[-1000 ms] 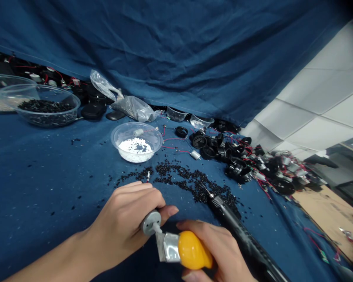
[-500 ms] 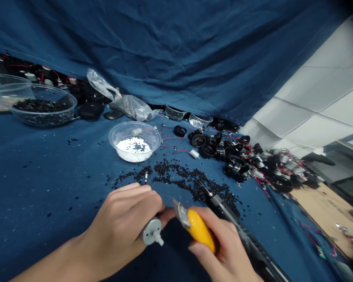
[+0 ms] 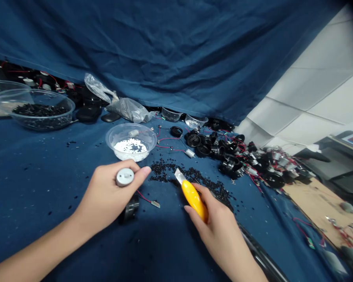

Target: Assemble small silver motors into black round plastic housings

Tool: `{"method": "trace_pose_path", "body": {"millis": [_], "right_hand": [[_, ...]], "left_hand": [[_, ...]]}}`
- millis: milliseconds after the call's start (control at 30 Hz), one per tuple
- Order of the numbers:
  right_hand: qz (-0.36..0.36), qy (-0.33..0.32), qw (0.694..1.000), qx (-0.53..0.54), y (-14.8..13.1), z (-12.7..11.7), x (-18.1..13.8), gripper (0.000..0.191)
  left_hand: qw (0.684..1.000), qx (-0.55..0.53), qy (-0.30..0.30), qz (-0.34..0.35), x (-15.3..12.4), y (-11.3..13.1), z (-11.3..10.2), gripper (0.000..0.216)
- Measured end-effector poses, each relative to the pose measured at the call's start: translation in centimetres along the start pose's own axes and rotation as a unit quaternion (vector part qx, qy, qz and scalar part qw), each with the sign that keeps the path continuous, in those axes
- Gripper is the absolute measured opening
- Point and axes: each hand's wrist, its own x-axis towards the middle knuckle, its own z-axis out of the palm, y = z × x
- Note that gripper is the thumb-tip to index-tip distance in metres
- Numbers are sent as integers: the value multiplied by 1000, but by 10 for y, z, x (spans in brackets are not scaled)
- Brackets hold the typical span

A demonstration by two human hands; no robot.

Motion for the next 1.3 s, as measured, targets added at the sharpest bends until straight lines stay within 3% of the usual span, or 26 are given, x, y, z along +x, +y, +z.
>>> {"method": "trace_pose_path", "body": {"millis": [100, 200, 300, 400, 567, 667, 767, 833, 900, 967, 1033, 1100, 1200, 1300], "right_hand": [[-28, -8, 999, -36, 1, 5, -2, 40], [-81, 43, 996, -22, -8, 4, -2, 32], [-140, 94, 983, 70, -28, -4, 2, 26], [-197, 85, 962, 171, -50, -9, 8, 30], [-270, 110, 921, 258, -65, 12, 9, 32], [-229, 141, 905, 330, -68, 30, 2, 36], [-173, 145, 910, 349, -71, 38, -4, 29], [-139, 114, 915, 361, -73, 35, -3, 20], [-61, 62, 908, 410, -72, 30, 1, 15], [44, 10, 864, 501, -68, 24, 7, 16], [142, -30, 787, 600, -61, 18, 15, 23], [211, -46, 696, 685, -53, 13, 21, 30], [253, -44, 585, 769, -44, 7, 25, 31], [233, -54, 528, 815, -41, 1, 25, 29]], "left_hand": [[1000, -15, 13, -14, 7, -4, -4, 27], [1000, -30, 4, -9, 7, -3, -6, 19], [1000, -20, -16, 14, 2, 2, -5, 11], [996, -4, -70, 60, -6, 5, -5, 10], [980, 6, -144, 136, -16, 7, 0, 16], [976, 53, -155, 141, -23, 9, 5, 34], [970, 92, -187, 123, -29, 13, 9, 51], [966, 103, -208, 118, -30, 14, 9, 59], [958, 119, -227, 127, -26, 12, 6, 65], [946, 141, -253, 147, -18, 9, -1, 66], [938, 158, -252, 176, -9, 6, -10, 66], [942, 155, -212, 207, -1, 5, -19, 64], [950, 149, -171, 213, 6, 6, -29, 51], [949, 168, -204, 170, 6, 7, -31, 49]]}}
